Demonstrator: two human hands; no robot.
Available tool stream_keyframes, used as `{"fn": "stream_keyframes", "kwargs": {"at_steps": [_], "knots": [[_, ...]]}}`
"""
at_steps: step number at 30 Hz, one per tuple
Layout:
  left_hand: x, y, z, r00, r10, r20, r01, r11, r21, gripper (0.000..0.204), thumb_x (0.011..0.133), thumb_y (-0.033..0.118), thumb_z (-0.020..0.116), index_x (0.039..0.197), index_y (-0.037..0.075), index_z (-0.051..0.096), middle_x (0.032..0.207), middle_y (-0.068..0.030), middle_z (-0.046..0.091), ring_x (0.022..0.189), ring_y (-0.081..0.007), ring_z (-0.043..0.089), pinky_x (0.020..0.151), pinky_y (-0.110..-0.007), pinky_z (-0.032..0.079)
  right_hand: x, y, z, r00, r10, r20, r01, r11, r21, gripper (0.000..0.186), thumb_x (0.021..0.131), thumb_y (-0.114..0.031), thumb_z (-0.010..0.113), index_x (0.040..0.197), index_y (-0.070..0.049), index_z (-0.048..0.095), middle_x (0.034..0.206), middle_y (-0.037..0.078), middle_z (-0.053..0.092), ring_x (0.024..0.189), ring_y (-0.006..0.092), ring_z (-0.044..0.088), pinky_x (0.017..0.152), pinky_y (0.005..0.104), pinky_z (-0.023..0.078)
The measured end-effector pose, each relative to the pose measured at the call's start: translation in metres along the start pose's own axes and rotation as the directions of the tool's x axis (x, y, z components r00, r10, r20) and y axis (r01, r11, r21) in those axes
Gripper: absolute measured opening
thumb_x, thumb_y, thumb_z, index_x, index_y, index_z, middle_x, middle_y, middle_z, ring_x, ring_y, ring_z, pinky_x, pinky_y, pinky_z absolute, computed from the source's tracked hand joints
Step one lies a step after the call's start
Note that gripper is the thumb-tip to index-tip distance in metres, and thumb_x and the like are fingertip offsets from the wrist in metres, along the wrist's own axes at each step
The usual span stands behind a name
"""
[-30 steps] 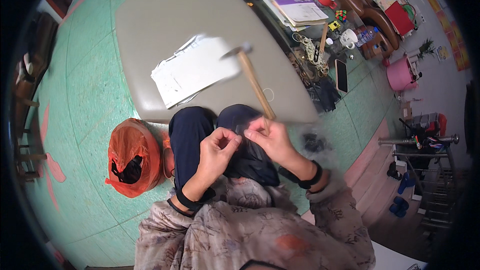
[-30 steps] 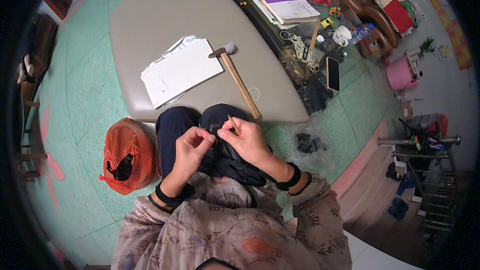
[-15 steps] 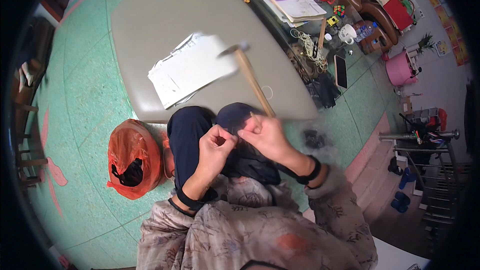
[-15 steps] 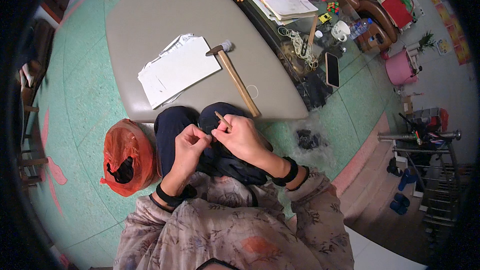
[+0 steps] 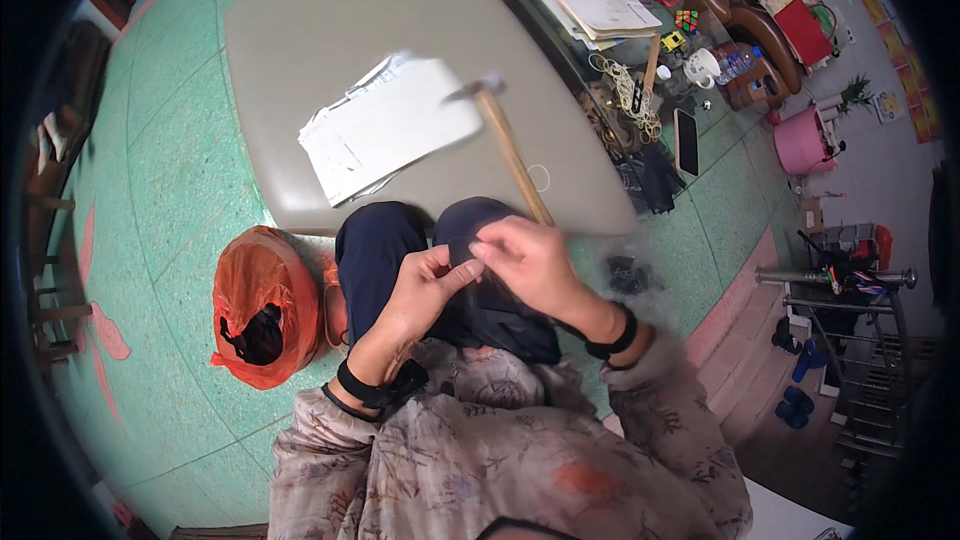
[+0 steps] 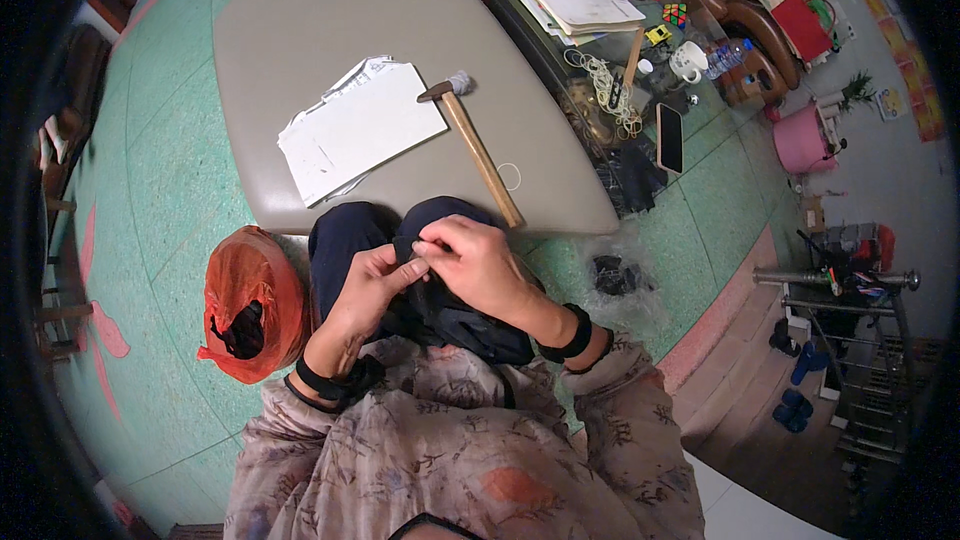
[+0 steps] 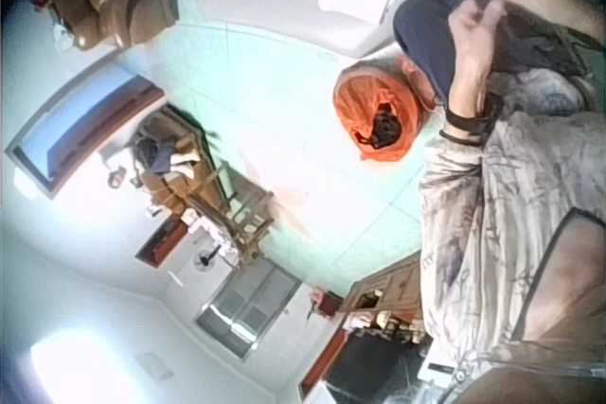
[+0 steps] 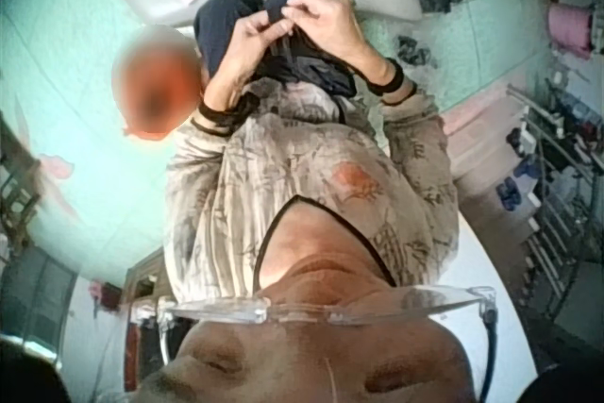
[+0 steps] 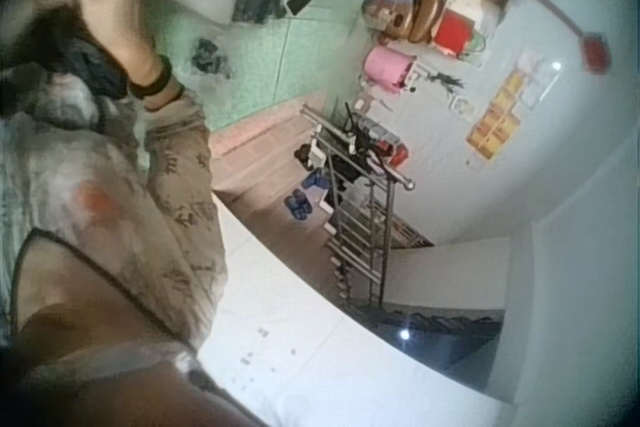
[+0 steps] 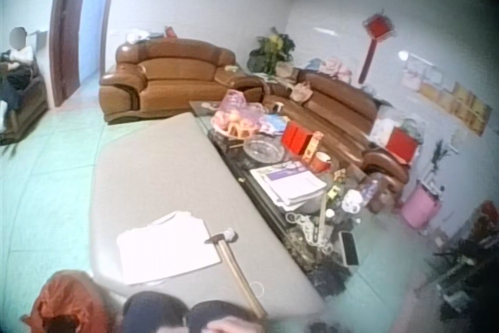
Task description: The person sits on the floor and uses a hammer to tap a small metal piece on a dark shoe sole. They repeatedly adjust the shoe and the metal piece, then hammer it again on a white paper placed on a low table.
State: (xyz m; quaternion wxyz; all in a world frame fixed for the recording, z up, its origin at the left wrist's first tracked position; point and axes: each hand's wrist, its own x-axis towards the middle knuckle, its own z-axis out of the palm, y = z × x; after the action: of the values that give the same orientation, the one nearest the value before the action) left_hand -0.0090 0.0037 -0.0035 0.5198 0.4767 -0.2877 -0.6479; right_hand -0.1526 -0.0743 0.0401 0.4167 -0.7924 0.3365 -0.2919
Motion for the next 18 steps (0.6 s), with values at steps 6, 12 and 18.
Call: {"fn": "stream_keyframes", "kwargs": {"at_steps": [6, 12, 18], "knots": [[-0.007, 0.017, 0.003, 0.998, -0.040, -0.040, 0.037, 0.996, -0.081, 0.008, 0.084, 0.011, 0.063, 0.085, 0.004, 0.067, 0.074, 0.0029, 0.062, 0.068, -0.0042, 0.054, 0.060, -0.018, 0.039, -0.002, 0.016, -0.018, 0.710, 0.479, 0.516, -0.686, 0.634, 0.356, 0.011, 0.075, -0.010, 0.065, 0.069, -0.005, 0.056, 0.061, -0.002, 0.054, 0.051, 0.0020, 0.042, 0.042, 0.0204, 0.028], [-0.007, 0.010, 0.017, 0.992, 0.067, -0.109, -0.074, 0.995, -0.063, 0.010, 0.085, 0.010, 0.062, 0.080, 0.001, 0.064, 0.071, 0.0026, 0.060, 0.063, -0.0045, 0.052, 0.057, -0.020, 0.039, -0.007, 0.023, -0.015, 0.624, 0.533, 0.572, -0.777, 0.499, 0.383, 0.010, 0.075, -0.011, 0.059, 0.066, -0.007, 0.055, 0.058, 0.000, 0.055, 0.040, 0.0033, 0.035, 0.034, 0.0216, 0.021], [-0.008, 0.001, 0.012, 0.944, 0.258, -0.205, -0.103, 0.822, 0.560, 0.017, 0.082, 0.012, 0.064, 0.076, -0.004, 0.061, 0.069, -0.0007, 0.057, 0.060, -0.0055, 0.042, 0.051, -0.025, 0.036, -0.024, 0.034, -0.005, 0.545, 0.596, 0.590, -0.834, 0.310, 0.457, 0.013, 0.076, -0.012, 0.054, 0.070, -0.002, 0.058, 0.058, 0.006, 0.056, 0.036, 0.0062, 0.034, 0.032, 0.0213, 0.023]]}}
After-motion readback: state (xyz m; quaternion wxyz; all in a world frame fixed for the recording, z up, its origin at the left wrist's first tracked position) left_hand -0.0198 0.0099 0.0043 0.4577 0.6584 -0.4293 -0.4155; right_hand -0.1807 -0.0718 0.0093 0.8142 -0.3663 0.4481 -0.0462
